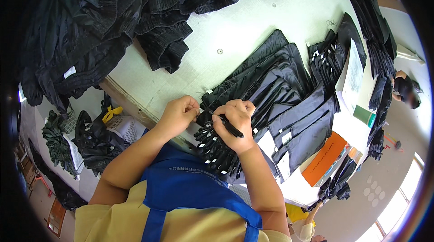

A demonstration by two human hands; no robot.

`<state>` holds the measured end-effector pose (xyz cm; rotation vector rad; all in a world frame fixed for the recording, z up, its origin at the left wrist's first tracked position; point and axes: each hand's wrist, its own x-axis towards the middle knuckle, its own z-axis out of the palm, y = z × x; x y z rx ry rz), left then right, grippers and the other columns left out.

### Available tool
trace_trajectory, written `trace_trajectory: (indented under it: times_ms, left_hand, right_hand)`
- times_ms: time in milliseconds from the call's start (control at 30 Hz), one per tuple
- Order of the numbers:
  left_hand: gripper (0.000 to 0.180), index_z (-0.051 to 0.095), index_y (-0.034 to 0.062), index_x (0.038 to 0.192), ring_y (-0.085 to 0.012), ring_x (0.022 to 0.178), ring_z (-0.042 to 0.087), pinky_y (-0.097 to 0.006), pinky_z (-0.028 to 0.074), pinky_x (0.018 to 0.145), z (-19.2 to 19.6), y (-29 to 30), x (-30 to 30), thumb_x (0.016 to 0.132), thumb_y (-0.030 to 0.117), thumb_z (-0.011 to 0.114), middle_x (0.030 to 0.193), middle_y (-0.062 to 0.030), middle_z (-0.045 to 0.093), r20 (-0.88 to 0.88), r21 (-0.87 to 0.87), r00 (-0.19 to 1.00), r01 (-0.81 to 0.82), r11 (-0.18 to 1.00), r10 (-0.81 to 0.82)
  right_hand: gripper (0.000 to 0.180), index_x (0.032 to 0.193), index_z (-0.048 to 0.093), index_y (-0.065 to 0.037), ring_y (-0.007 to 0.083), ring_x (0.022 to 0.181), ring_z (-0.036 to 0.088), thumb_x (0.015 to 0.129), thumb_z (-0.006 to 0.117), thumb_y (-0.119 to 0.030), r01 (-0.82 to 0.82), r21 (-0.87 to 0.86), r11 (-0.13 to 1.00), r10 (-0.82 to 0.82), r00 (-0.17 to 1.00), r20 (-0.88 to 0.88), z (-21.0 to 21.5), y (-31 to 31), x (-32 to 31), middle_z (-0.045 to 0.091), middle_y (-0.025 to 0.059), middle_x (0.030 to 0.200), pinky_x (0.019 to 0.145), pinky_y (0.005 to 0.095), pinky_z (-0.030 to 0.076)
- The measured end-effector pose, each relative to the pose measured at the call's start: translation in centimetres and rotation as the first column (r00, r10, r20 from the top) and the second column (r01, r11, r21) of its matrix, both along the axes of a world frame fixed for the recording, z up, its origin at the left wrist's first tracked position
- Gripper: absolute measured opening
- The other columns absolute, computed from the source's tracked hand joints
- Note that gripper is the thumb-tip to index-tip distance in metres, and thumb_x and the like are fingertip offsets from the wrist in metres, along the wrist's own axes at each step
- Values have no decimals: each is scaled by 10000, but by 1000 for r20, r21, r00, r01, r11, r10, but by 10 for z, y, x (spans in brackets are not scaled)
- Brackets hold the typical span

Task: The person marks black fabric pieces with a pen, then uses scissors to trim edges and threads from a large pile of black garments. The person handles the fabric one at a time, cutting small sections and placing trimmed pieces aside.

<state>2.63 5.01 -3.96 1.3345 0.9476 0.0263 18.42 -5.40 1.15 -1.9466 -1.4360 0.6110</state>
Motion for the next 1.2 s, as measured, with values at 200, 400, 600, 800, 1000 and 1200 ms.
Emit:
trace_trajectory:
  times_ms: [200, 400, 600, 800, 1000, 1200]
  left_hand:
    - [49, 555, 8, 896, -218, 667, 624, -321, 472, 616, 24, -11, 2, 858, 37, 564, 746, -127, 621, 139, 146, 982, 103, 984, -124]
    - [235, 424, -22, 1165, -214, 783, 665, -295, 547, 693, 20, -23, 1, 932, -13, 443, 953, -169, 620, 105, -294, 973, -168, 941, 207]
    - [313, 347, -40, 1239, -218, 808, 671, -298, 574, 723, 18, -15, 10, 936, -35, 428, 980, -178, 593, 91, -375, 981, -127, 918, 173]
    - [312, 398, -26, 1224, -186, 766, 661, -271, 559, 682, 16, -12, 12, 921, -32, 470, 1004, -161, 588, 119, -334, 977, -126, 934, 175]
    - [169, 556, -19, 1045, -159, 845, 615, -269, 501, 742, 17, -11, 15, 879, -17, 529, 1055, -113, 584, 180, 155, 983, -12, 988, -16]
    - [145, 524, 24, 1059, -241, 904, 610, -334, 463, 810, 38, -29, 14, 939, 88, 475, 981, -136, 637, 317, -98, 946, 103, 990, -67]
  right_hand:
    - [321, 1082, 617, -106, 214, 882, 553, 819, 682, -277, -82, -39, 996, 84, 994, 66, 4, 8, 2, 649, 20, 935, 856, 376, 315]
    - [319, 1088, 599, -105, 210, 925, 541, 830, 665, -280, -109, -74, 991, 117, 985, 126, -1, 4, 8, 622, -2, 810, 863, 387, 322]
    - [304, 1080, 568, -66, 210, 915, 575, 893, 595, -305, -24, 136, 990, 11, 996, 92, -13, -9, 5, 629, 3, 808, 857, 391, 338]
    - [324, 1093, 550, -62, 204, 852, 592, 926, 554, -340, 1, 136, 991, -15, 995, 100, -13, -13, 6, 631, 9, 810, 850, 377, 335]
    - [330, 1122, 547, -52, 197, 792, 585, 929, 558, -320, 55, 130, 990, -66, 995, 79, -10, -13, 4, 619, 24, 819, 838, 363, 339]
    - [339, 1118, 543, -54, 225, 865, 604, 944, 517, -344, 41, 229, 973, -87, 978, 192, -6, 10, 15, 660, 78, 987, 908, 383, 351]
